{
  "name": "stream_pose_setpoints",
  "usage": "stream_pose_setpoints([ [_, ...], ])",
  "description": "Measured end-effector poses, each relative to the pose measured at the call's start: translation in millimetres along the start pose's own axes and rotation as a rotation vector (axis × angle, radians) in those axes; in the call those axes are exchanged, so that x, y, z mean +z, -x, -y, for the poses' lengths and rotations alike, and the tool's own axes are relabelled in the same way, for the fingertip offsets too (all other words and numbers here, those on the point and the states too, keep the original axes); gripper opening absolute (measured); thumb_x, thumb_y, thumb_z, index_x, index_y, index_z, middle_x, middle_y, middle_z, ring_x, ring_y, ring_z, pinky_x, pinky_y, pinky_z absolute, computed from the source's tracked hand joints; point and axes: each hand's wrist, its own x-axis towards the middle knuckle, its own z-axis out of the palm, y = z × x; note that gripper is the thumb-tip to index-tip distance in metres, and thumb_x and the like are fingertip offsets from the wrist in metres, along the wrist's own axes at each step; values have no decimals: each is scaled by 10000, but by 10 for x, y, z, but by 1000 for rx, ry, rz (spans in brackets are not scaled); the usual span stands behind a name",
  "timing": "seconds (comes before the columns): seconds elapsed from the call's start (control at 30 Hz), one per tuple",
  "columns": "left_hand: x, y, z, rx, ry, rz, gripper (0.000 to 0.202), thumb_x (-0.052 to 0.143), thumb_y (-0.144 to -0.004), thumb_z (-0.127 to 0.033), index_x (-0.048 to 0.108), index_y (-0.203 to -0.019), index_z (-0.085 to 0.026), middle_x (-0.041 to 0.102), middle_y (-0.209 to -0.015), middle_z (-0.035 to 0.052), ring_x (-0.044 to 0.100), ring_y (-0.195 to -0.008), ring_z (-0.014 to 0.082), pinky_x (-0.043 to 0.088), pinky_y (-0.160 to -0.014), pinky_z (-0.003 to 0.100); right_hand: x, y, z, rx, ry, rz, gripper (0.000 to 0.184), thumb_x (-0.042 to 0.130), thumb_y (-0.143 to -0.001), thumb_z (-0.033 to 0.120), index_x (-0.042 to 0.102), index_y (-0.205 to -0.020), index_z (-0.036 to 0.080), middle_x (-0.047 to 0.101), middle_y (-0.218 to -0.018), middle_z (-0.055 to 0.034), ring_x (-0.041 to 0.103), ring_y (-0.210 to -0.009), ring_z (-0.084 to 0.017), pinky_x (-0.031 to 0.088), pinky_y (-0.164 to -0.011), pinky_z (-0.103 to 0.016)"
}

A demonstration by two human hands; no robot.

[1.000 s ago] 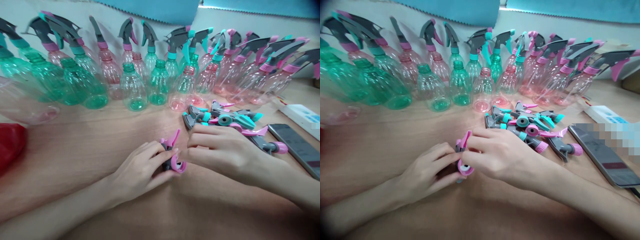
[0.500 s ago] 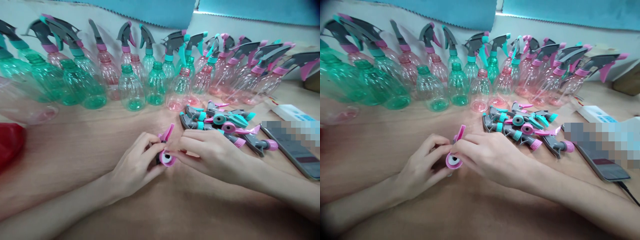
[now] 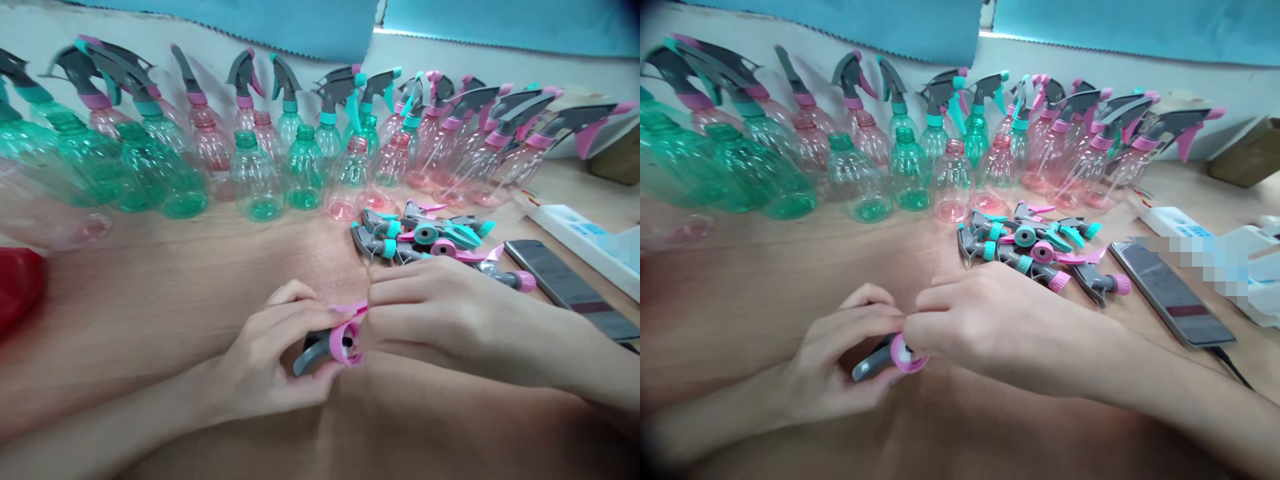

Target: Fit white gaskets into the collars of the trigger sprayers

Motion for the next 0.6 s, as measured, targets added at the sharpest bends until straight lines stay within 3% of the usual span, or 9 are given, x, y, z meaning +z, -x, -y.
stream_pose_setpoints([
  [0.1, 34, 18, -42, 16, 47, -40, 454, 667, -691, -69, 524, -1101, -204, 672, -897, 38, 585, -693, 151, 486, -762, 370, -48, -23, 74, -122, 43, 100, 339, 363, -927, 108, 645, -750, 171, 579, -688, -27, 491, -663, -143, 387, -572, -268],
  [0.3, -10, 53, -41, 27, 90, -9, 418, 600, -790, -125, 492, -1191, -167, 647, -897, 56, 564, -758, 173, 492, -741, 370, -59, -53, 85, -125, 5, 130, 433, 243, -961, 130, 637, -783, 160, 608, -743, -45, 500, -707, -154, 415, -635, -294],
  [0.47, -57, 99, -8, -95, 95, -10, 247, 542, -894, -212, 520, -1139, -183, 603, -797, 41, 522, -791, 186, 498, -700, 341, 81, -23, -58, -142, -64, -64, 270, 377, -927, 129, 568, -744, 183, 578, -691, -3, 462, -614, -113, 336, -527, -259],
  [0.6, -47, 119, 22, -163, 138, -77, 247, 533, -905, -199, 521, -1151, -220, 587, -856, 46, 499, -861, 190, 491, -705, 318, 228, -2, -133, -62, -257, -167, 190, 529, -825, 58, 485, -698, 192, 531, -679, 48, 436, -574, -57, 340, -522, -185],
])
